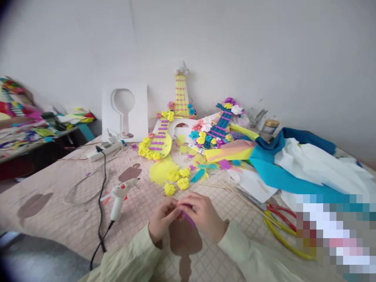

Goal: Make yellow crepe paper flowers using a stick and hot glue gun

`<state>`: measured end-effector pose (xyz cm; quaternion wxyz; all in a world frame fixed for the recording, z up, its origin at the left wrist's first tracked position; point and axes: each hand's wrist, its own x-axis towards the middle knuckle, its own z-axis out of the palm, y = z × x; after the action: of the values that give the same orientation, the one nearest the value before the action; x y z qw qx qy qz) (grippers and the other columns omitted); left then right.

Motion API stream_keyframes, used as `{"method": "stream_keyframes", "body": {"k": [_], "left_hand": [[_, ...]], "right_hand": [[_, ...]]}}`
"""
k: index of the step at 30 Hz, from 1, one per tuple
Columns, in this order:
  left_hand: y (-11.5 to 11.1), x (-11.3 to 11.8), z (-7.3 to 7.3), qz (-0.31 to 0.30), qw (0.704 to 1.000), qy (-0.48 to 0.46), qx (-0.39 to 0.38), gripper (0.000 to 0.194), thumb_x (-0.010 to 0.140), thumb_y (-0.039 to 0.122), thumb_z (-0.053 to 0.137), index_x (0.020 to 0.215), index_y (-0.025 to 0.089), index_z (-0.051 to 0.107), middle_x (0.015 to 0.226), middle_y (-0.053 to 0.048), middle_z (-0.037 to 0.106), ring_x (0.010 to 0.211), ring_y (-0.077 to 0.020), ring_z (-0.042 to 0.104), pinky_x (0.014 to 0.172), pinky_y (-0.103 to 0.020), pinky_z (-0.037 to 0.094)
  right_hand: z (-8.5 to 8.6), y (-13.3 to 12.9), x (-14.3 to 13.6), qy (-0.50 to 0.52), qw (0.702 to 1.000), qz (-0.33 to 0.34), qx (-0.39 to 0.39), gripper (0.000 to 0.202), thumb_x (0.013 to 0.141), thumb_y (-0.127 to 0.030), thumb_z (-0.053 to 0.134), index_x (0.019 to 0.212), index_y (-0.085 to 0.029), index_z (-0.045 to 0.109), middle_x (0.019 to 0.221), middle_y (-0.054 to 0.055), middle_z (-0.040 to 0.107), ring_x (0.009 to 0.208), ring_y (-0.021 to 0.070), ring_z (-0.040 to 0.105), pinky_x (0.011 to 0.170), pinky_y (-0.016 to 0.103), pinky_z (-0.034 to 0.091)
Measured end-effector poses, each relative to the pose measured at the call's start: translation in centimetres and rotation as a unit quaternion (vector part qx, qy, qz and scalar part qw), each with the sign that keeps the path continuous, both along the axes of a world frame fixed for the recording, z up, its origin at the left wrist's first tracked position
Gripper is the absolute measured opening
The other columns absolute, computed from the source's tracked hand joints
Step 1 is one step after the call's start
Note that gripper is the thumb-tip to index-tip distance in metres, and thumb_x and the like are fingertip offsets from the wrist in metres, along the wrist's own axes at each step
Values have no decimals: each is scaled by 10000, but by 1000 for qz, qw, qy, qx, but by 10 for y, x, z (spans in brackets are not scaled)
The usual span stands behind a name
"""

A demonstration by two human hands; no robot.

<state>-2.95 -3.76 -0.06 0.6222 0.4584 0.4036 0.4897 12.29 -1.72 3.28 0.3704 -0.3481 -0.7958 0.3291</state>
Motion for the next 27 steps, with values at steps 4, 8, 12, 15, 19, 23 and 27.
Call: {"method": "stream_keyframes", "body": {"k": [4,8,12,15,19,23,27], "left_hand": [[4,1,-6,46,998,-39,-30,401,611,488,686,664,121,534,482,28,517,433,-66,455,469,-194,339],[2,7,-8,72,993,-76,-63,357,623,444,685,649,128,521,467,45,483,402,-52,422,442,-185,326],[-6,18,1,71,990,-95,-70,286,647,374,687,692,114,575,519,21,529,463,-61,472,499,-194,381],[-13,25,9,69,995,-66,-27,289,629,275,721,851,118,623,685,-31,623,618,-102,561,607,-217,438],[-16,28,13,121,978,118,118,220,709,213,654,925,170,654,765,-54,645,722,-160,595,678,-278,470],[-13,20,19,172,896,287,291,144,770,195,575,830,182,705,756,-65,592,688,-159,566,620,-276,477],[-16,13,28,175,831,392,354,235,830,193,496,976,214,678,810,-79,592,668,-154,523,617,-293,474]], "right_hand": [[-7,-5,-2,-19,1000,-2,12,154,812,-215,548,913,-190,662,818,49,648,774,149,605,699,267,499],[-21,-10,0,-11,996,-13,88,272,809,-166,541,1061,-219,630,904,59,651,828,150,608,732,255,501],[-23,-10,7,37,994,-51,86,195,835,-173,494,905,-202,674,818,54,653,766,142,601,689,252,486],[-17,-9,12,91,992,-84,-7,142,807,-251,548,781,-182,670,770,49,633,747,151,579,673,264,460],[-13,-8,13,160,962,-57,-214,228,775,-363,580,699,-156,638,637,15,572,599,121,511,571,253,407],[-13,-11,15,216,936,16,-277,340,813,-399,521,597,-142,573,591,1,499,608,114,462,594,259,371],[-11,-14,14,261,920,62,-286,298,799,-383,553,651,-133,619,649,17,525,674,126,467,662,280,367]]}}
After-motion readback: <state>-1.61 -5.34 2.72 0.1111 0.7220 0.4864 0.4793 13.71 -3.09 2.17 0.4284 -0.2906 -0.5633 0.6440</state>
